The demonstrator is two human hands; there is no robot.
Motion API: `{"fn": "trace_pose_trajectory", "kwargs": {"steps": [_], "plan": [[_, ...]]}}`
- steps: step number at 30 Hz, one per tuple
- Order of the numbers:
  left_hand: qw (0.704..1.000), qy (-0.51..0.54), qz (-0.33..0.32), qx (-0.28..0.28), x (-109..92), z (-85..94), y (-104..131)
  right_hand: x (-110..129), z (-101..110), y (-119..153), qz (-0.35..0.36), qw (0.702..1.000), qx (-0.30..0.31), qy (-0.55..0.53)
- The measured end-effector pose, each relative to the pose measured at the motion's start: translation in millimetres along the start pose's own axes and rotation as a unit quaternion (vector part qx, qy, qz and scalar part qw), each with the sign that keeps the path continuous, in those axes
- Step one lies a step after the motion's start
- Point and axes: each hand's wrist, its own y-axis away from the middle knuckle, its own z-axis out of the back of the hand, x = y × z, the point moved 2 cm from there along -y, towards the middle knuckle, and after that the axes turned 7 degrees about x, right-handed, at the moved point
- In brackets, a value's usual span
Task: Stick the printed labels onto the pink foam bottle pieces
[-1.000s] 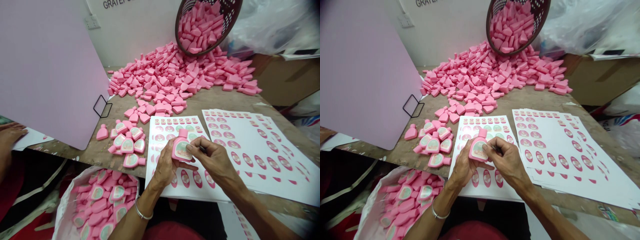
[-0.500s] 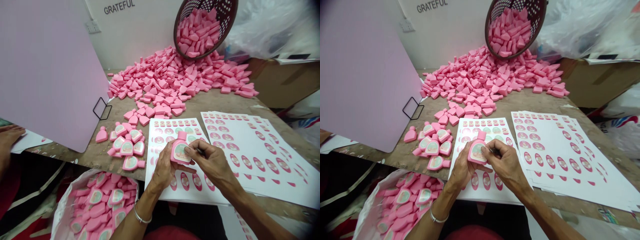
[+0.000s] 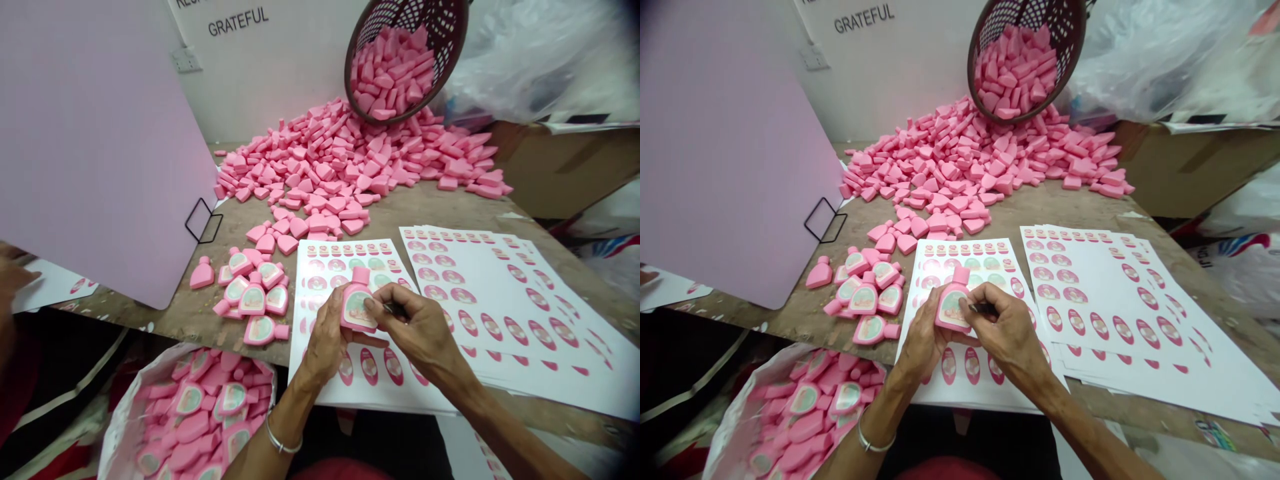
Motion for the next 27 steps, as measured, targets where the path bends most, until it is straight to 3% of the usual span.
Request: {"fn": "trace_pose_trajectory", "kwargs": {"steps": [6, 11, 14, 16, 19, 22, 25, 27], "plan": [[0.990, -0.115, -0.022, 0.078, -12.0, -6.6, 4.0, 0.9, -0.4, 0.1, 0.003, 1.000, 0.012, 0.003], [0.985, -0.148, -0.026, 0.080, -16.1, -5.4, 5.4, -3.5, -1.2, 1.6, 0.011, 0.999, 0.033, 0.018], [0.984, -0.153, -0.026, 0.091, -16.5, -6.2, 5.7, -4.5, -0.4, 3.3, 0.039, 0.995, 0.032, 0.089], [0.984, -0.151, -0.030, 0.087, -15.4, -6.7, 5.4, -1.9, 0.0, 5.5, 0.093, 0.978, 0.007, 0.188], [0.988, -0.137, -0.038, 0.063, -10.6, -6.9, 3.7, 4.4, -2.8, 10.4, 0.176, 0.917, -0.049, 0.356], [0.991, -0.117, -0.030, 0.056, -4.8, -8.3, 1.3, 6.9, -5.9, 13.1, 0.194, 0.870, -0.090, 0.445], [0.993, -0.091, -0.015, 0.074, -2.4, -9.8, -0.2, 2.3, 0.0, 9.8, 0.188, 0.850, -0.113, 0.478], [0.994, -0.072, -0.009, 0.083, -2.6, -9.1, -0.5, -4.7, 12.3, 4.4, 0.158, 0.858, -0.151, 0.465]]}}
